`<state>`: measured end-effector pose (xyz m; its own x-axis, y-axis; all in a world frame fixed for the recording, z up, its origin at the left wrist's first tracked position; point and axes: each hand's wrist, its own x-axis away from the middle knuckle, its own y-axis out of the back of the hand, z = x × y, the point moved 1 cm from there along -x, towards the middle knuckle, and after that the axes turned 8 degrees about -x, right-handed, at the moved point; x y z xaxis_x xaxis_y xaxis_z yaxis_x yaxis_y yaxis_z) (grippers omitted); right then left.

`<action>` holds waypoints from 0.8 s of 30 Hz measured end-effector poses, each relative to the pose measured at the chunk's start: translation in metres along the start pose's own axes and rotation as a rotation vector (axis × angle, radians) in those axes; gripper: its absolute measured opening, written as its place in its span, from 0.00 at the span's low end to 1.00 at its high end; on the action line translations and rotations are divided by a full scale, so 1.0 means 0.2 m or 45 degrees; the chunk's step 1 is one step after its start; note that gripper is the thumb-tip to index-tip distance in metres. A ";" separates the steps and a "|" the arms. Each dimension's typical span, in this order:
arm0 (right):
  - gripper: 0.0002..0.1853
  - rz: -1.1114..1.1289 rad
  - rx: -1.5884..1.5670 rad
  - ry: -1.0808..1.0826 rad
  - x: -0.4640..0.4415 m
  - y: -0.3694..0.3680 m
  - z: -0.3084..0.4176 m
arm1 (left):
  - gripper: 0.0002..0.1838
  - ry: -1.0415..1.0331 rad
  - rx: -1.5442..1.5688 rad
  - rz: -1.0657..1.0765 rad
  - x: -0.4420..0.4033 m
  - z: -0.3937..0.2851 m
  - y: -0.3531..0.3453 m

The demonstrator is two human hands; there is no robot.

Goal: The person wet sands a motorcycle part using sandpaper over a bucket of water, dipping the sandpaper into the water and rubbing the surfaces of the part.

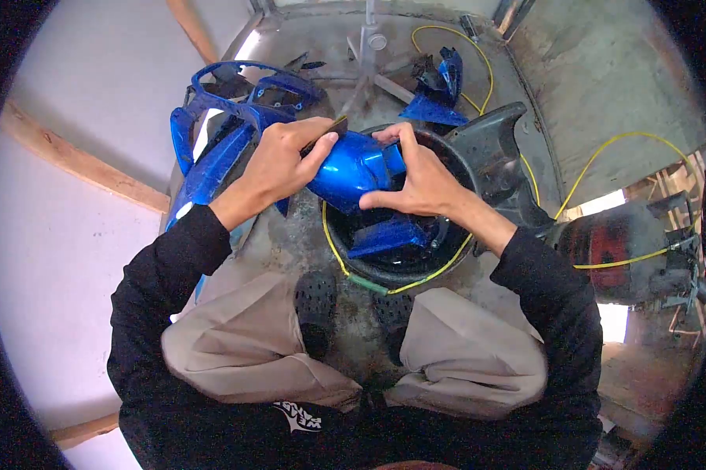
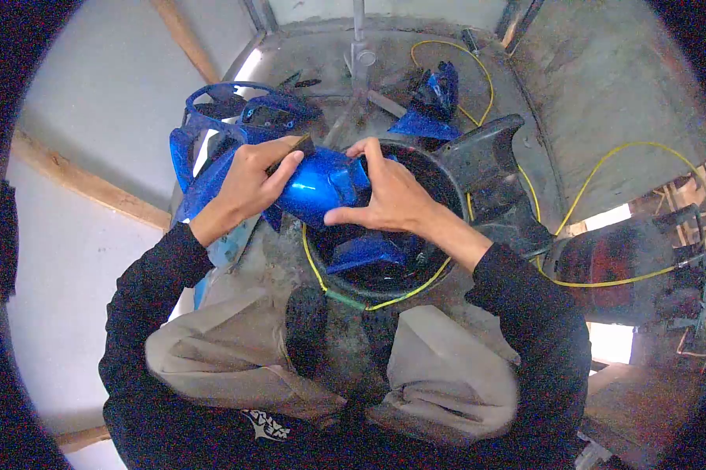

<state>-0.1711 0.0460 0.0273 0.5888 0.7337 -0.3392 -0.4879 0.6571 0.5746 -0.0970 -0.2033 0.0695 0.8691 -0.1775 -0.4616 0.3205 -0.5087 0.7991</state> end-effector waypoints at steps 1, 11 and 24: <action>0.56 0.045 -0.005 0.035 -0.02 0.01 -0.02 | 0.17 -0.008 -0.010 0.006 0.01 0.00 0.01; 0.51 0.068 0.143 0.212 -0.01 0.07 0.03 | 0.15 -0.314 -0.179 -0.120 0.06 -0.04 0.04; 0.44 0.017 0.225 0.449 0.09 -0.17 0.00 | 0.24 -0.395 -0.276 0.066 0.34 -0.01 -0.05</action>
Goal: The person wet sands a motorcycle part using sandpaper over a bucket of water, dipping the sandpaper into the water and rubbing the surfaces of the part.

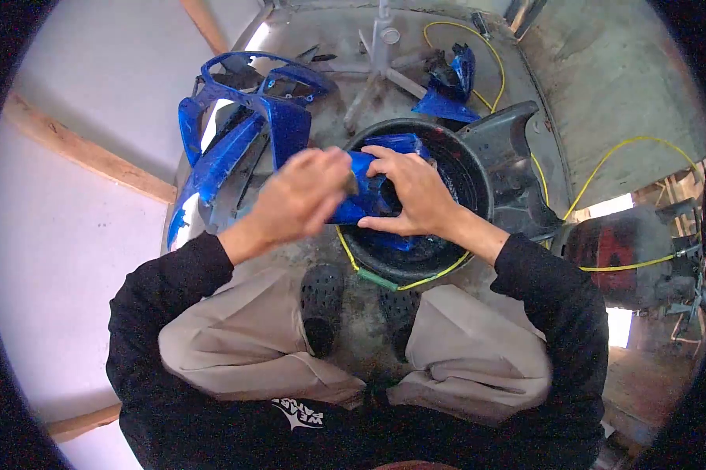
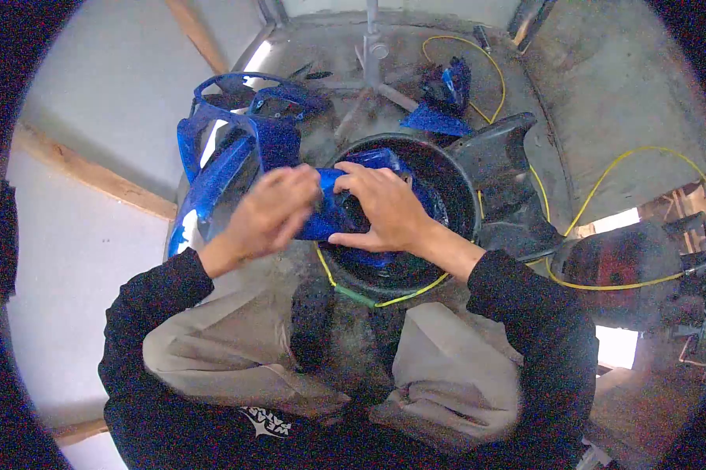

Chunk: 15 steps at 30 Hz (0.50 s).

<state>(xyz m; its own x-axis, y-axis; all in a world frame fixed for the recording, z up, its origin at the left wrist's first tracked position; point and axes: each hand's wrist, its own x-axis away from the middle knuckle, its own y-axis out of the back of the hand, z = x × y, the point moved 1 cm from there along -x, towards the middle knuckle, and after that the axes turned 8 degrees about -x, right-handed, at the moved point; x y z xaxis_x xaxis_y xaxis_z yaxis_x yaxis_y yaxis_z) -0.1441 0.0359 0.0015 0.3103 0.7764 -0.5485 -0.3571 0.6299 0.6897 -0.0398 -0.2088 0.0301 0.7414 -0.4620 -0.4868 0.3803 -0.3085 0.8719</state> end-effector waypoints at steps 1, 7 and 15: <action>0.44 -0.004 -0.012 -0.003 0.00 -0.01 0.00 | 0.25 -0.066 0.047 0.015 0.02 -0.05 0.00; 0.43 0.012 -0.031 -0.019 -0.01 0.01 0.01 | 0.28 -0.057 0.057 -0.031 0.06 0.12 0.00; 0.44 0.076 -0.031 -0.053 -0.02 0.01 0.00 | 0.23 -0.348 0.085 -0.064 0.12 0.00 0.01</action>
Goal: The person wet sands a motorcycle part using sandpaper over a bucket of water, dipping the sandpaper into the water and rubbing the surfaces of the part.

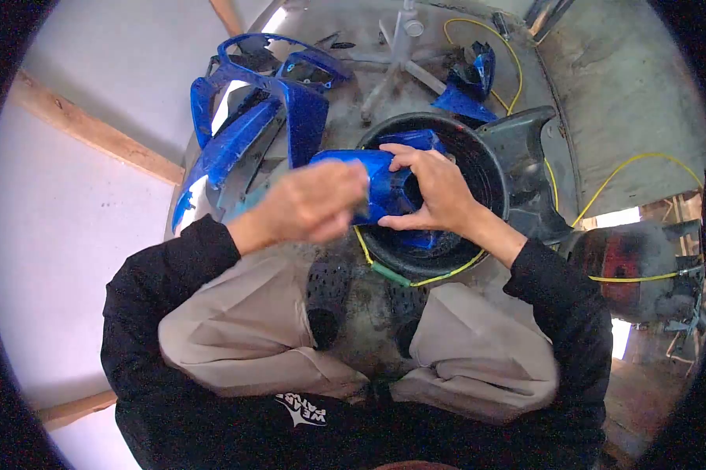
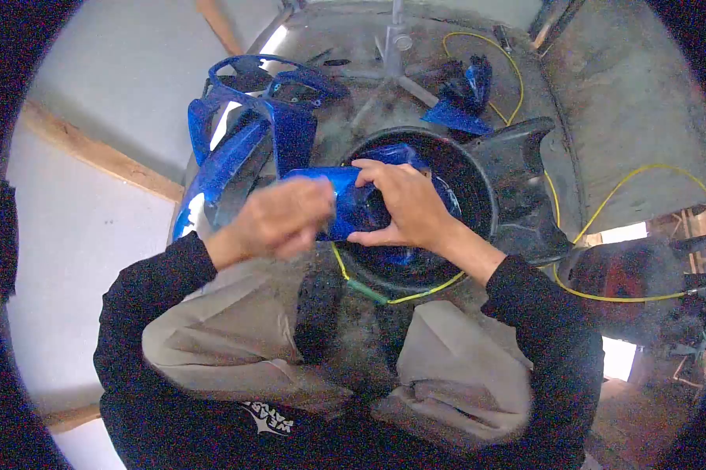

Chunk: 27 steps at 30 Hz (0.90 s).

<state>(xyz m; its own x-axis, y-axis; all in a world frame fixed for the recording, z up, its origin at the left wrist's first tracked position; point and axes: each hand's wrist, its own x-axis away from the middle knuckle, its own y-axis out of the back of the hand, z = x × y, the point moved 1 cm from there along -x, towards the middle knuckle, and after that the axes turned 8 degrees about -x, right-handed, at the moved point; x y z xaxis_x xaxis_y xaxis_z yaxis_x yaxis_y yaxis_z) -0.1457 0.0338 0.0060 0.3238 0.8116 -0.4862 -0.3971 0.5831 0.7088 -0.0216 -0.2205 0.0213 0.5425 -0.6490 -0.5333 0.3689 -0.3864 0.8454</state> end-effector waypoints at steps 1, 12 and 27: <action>0.44 -0.008 0.001 -0.005 -0.01 0.00 0.00 | 0.22 -0.040 0.009 0.005 -0.01 -0.06 -0.01; 0.45 0.004 0.011 0.024 0.01 -0.02 -0.01 | 0.24 -0.152 0.020 0.002 0.00 0.03 -0.01; 0.45 0.041 -0.044 0.001 0.00 -0.02 -0.02 | 0.22 -0.024 0.124 -0.013 -0.02 0.05 0.01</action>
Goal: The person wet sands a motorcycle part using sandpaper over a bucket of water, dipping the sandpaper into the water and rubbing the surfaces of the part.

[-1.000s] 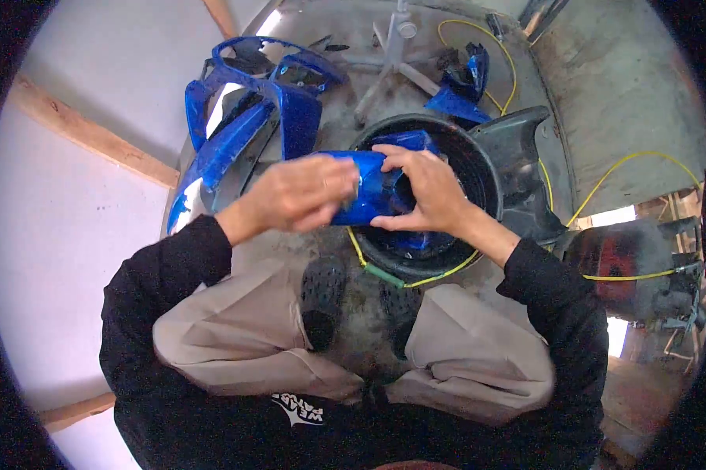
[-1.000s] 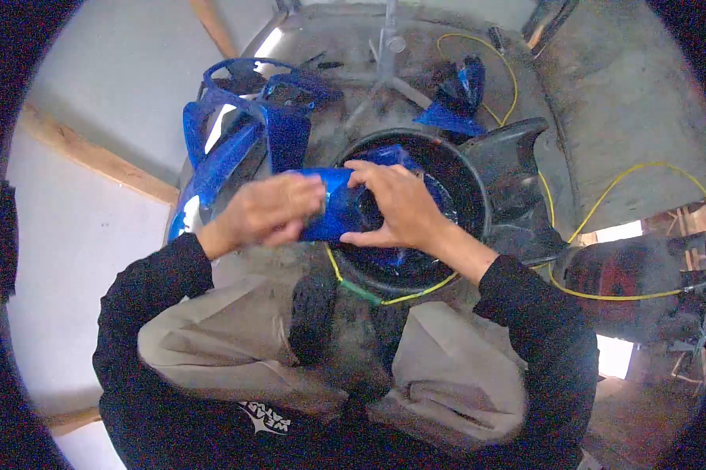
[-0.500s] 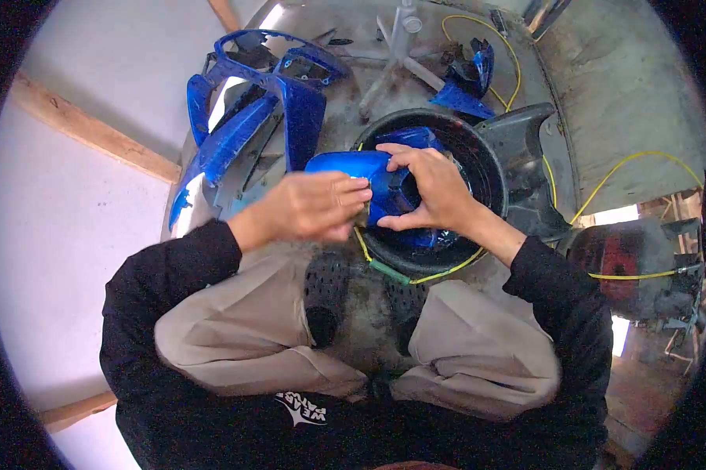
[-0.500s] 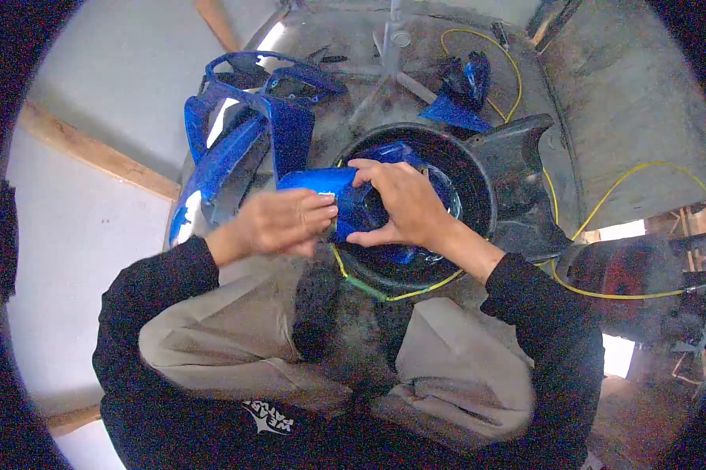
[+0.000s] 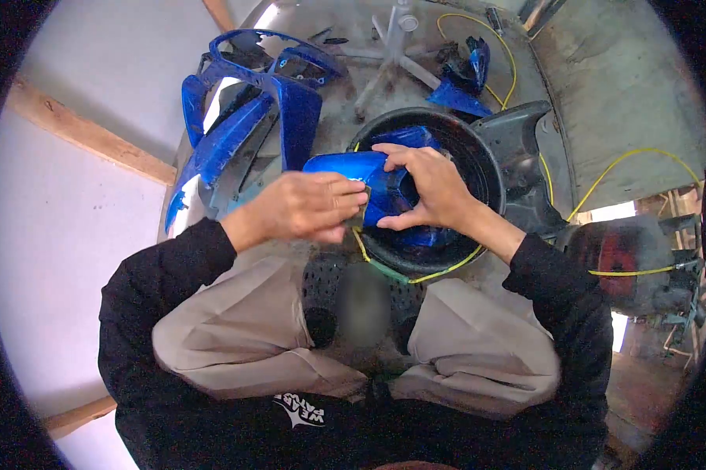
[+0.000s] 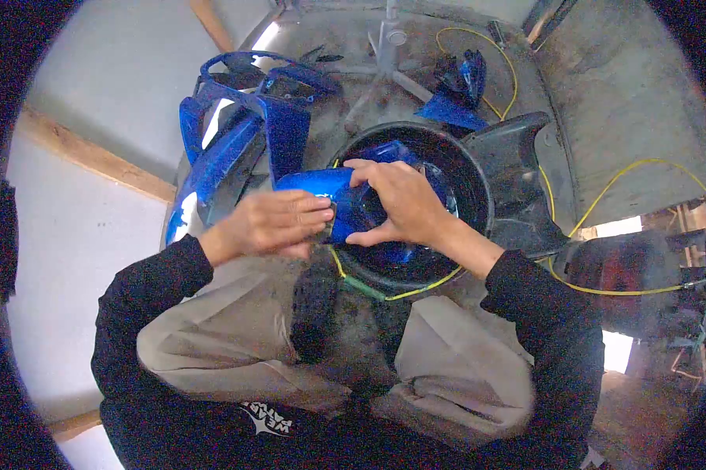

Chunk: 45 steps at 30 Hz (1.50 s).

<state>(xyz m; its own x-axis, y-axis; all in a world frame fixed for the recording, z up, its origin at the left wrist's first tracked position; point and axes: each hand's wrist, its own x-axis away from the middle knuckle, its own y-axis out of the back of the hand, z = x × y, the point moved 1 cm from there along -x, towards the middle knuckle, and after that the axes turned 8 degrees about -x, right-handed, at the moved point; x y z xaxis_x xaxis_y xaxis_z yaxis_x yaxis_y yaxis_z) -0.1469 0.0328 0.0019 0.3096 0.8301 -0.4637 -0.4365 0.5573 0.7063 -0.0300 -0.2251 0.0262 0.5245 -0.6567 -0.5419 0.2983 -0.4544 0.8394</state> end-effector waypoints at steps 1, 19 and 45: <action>0.45 0.004 0.012 0.008 0.00 0.00 0.00 | 0.21 0.082 0.015 0.025 0.02 0.06 0.01; 0.45 0.005 0.026 -0.009 -0.01 0.01 -0.01 | 0.23 -0.001 0.057 0.077 0.01 -0.01 -0.01; 0.46 0.028 0.021 0.029 0.00 0.01 -0.01 | 0.20 0.168 -0.293 0.186 0.03 -0.10 0.04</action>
<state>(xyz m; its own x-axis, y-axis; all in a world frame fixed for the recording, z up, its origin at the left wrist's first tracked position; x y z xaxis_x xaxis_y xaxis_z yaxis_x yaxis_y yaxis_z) -0.1494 0.0337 0.0036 0.2808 0.8424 -0.4599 -0.4288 0.5388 0.7251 -0.0083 -0.2196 0.0303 0.6698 -0.6141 -0.4173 0.3773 -0.2026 0.9037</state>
